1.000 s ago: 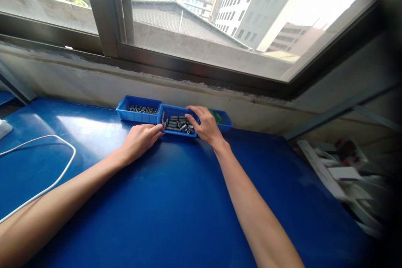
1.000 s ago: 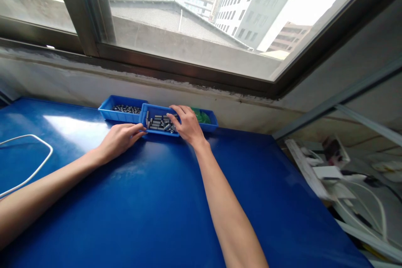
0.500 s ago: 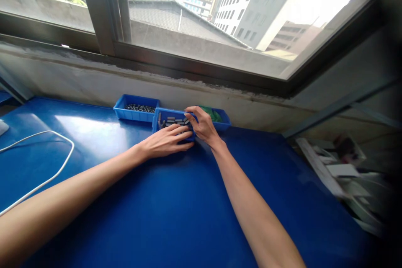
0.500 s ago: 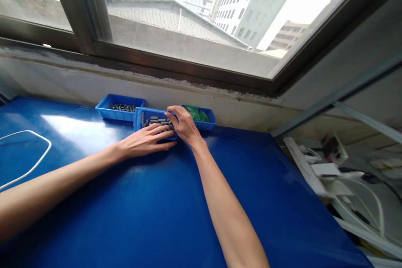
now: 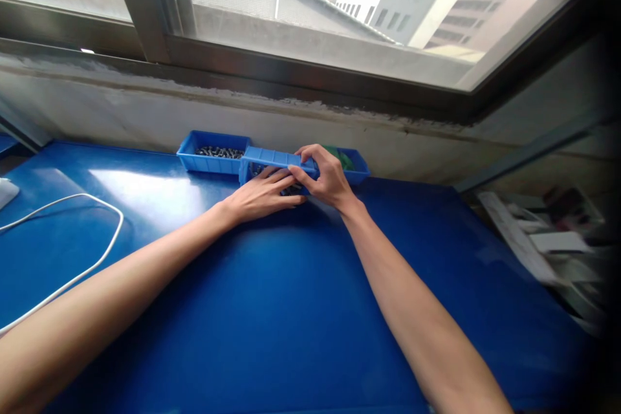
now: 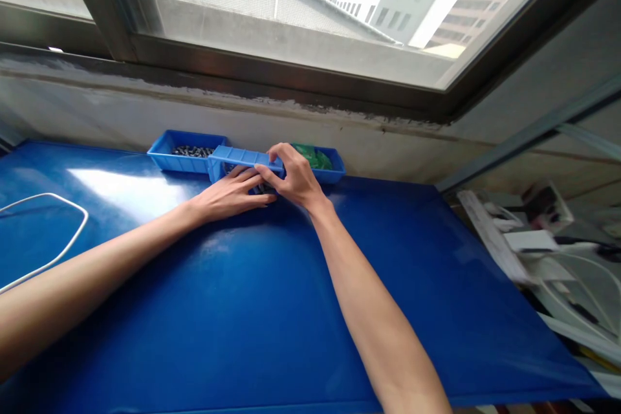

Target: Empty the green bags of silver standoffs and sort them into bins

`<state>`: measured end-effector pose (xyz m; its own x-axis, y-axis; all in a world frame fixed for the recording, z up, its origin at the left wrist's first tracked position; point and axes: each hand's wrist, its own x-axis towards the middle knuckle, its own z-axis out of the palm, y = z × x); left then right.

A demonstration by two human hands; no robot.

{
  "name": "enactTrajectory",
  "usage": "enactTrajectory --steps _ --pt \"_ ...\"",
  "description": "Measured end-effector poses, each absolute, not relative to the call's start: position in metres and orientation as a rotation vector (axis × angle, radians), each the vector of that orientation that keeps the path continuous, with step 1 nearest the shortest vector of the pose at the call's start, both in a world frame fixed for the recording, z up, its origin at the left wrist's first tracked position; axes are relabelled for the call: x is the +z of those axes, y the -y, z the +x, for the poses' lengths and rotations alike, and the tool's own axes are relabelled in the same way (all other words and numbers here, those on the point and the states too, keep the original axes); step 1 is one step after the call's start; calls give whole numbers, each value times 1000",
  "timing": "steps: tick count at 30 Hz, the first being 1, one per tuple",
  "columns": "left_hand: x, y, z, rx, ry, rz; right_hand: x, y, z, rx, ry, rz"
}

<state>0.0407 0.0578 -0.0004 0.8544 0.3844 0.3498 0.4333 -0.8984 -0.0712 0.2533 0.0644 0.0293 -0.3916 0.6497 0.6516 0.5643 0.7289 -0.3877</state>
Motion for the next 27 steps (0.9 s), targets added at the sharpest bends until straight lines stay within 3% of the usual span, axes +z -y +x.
enactTrajectory --steps 7,15,27 --pt "-2 -58 39 -534 669 -2935 32 -70 255 541 1987 -958" --pt "-3 -56 40 -525 729 -2858 47 -69 258 751 2000 -891" --pt "-6 -56 40 -583 745 -2866 49 -67 260 745 2009 -873"
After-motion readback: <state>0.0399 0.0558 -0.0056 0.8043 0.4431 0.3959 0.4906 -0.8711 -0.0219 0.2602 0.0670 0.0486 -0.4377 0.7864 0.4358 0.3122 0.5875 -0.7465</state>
